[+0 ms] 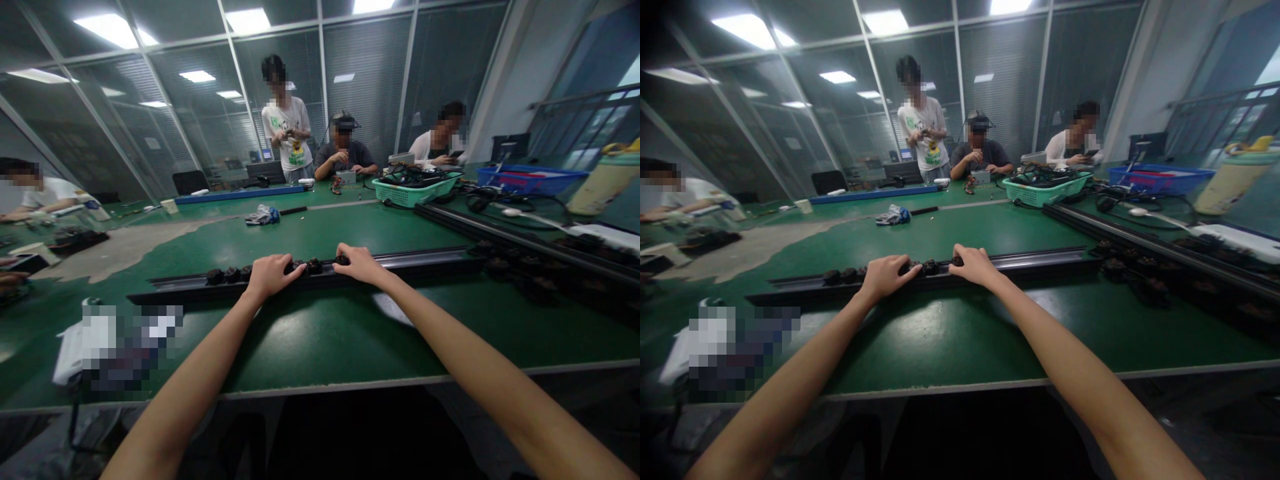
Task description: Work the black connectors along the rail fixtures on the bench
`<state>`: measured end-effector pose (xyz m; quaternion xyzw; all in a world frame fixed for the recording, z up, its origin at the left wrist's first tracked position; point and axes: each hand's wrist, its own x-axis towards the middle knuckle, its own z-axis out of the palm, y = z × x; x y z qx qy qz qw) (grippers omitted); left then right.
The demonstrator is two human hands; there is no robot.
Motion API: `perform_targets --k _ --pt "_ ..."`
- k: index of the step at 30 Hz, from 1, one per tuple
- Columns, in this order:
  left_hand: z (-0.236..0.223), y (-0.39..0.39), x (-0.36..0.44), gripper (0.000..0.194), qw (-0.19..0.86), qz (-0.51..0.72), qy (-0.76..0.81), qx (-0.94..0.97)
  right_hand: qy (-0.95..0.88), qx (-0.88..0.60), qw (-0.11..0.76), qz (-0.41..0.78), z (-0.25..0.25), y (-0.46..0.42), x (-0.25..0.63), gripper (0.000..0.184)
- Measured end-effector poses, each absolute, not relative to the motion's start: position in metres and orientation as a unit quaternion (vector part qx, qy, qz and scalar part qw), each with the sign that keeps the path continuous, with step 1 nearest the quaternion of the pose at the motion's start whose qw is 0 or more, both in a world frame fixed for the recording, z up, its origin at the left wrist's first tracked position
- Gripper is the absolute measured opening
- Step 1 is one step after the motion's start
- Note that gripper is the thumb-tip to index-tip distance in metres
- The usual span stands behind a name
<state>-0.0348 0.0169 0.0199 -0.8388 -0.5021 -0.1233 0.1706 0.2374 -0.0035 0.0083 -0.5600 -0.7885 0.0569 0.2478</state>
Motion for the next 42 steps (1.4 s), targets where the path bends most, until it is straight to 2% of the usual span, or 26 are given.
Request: perform_targets --k 42 --pt "0.020 0.016 -0.034 0.069 0.167 -0.126 -0.504 -0.838 -0.795 -0.549 0.248 0.070 0.009 -0.003 0.249 0.018"
